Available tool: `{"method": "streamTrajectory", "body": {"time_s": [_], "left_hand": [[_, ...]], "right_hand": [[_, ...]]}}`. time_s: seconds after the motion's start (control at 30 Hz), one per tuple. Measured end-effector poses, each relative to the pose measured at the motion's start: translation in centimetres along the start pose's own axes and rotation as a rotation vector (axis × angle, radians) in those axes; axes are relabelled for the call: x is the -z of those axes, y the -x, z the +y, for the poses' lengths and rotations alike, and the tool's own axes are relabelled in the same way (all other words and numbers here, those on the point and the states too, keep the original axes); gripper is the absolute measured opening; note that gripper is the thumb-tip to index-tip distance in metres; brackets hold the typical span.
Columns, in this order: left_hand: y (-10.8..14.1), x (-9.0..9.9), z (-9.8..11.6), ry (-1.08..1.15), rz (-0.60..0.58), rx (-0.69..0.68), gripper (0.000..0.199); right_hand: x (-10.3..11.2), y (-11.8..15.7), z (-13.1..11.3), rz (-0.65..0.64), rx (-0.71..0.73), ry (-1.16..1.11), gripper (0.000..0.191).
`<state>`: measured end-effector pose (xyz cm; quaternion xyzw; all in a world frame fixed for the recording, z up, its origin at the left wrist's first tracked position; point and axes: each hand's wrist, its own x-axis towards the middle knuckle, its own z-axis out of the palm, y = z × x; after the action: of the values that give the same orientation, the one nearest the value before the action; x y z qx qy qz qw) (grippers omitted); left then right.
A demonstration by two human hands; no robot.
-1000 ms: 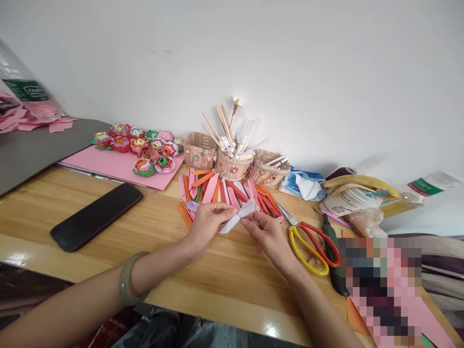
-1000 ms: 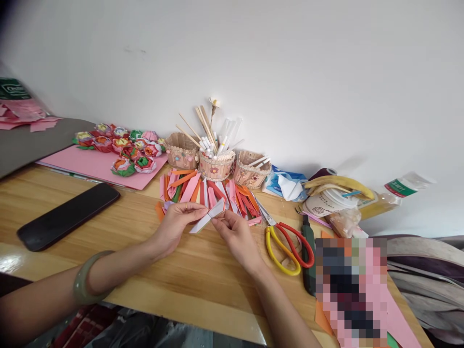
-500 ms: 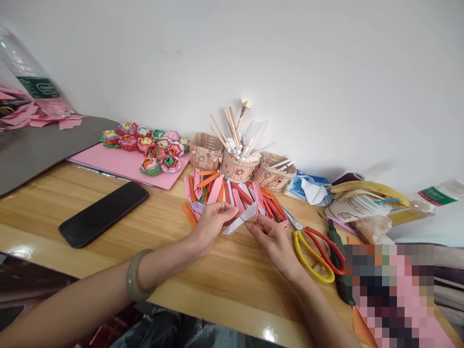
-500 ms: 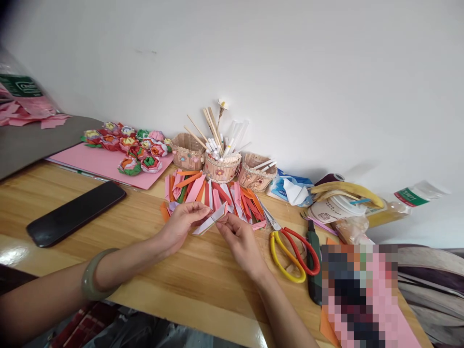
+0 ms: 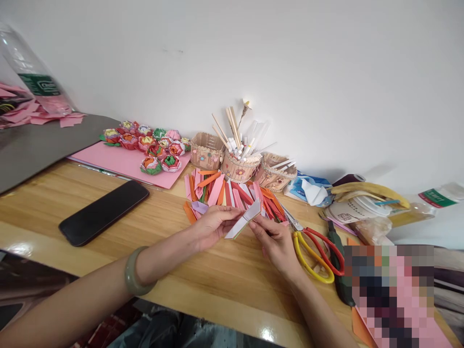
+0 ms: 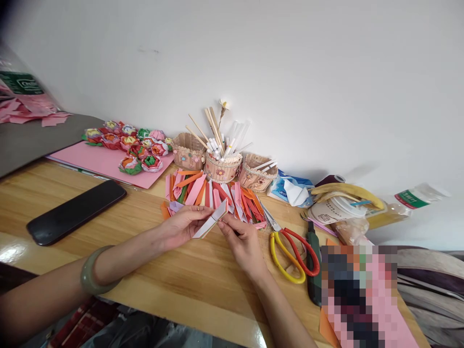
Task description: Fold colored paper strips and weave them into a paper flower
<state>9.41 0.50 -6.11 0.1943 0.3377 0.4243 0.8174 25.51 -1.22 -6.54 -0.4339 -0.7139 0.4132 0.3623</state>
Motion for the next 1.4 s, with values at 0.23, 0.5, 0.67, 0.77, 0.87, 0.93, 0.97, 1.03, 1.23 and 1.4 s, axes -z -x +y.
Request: {"method": "streamTrajectory", "body": {"time_s": [0.23, 0.5, 0.67, 0.77, 0.87, 0.93, 0.97, 1.03, 1.23, 1.4], "left_hand": [[-0.5, 0.9, -0.5, -0.082, -0.077, 0.082, 0.009], [-0.4, 0.0, -0.6, -0.247, 0.019, 0.105, 0.007], [-0.2, -0.3, -0.9, -0.432, 0.073, 0.039, 0.008], [0.0, -0.2, -0.9, -0.474, 0.063, 0.022, 0.012], [0.3, -0.3, -0.6, -0.428, 0.05, -0.038, 0.023], [0.6, -0.3, -0.2, -0.396, 0.036, -0.096, 0.026], [0.7, -0.3, 0.0, -0.397, 0.021, -0.122, 0.024], [1.0, -0.3, 0.3, -0.434, -0.013, -0.149, 0.019], [0.8, 0.1, 0.6, -0.705, -0.005, -0.243, 0.008], [0.8, 0.3, 0.8, -0.855, 0.044, -0.245, 0.011]], "right_hand": [[0.7, -0.1, -0.2, -0.117, -0.08, -0.084, 0.028], [0.7, -0.3, -1.2, -0.215, -0.082, -0.21, 0.02], [0.6, -0.3, -0.9, -0.245, -0.081, -0.19, 0.022], [0.7, -0.1, -0.4, -0.217, -0.081, -0.102, 0.022], [0.7, 0.0, -0.1, -0.16, -0.058, 0.015, 0.021], [0.6, 0.0, 0.0, -0.126, -0.038, 0.066, 0.02], [0.6, -0.1, -0.1, -0.11, -0.027, 0.082, 0.02], [0.6, -0.2, -0.2, -0.072, 0.022, 0.125, 0.019], [0.5, -0.3, -0.6, 0.039, 0.143, 0.263, 0.016], [0.4, -0.2, -0.3, -0.046, 0.063, 0.281, 0.015]]}}
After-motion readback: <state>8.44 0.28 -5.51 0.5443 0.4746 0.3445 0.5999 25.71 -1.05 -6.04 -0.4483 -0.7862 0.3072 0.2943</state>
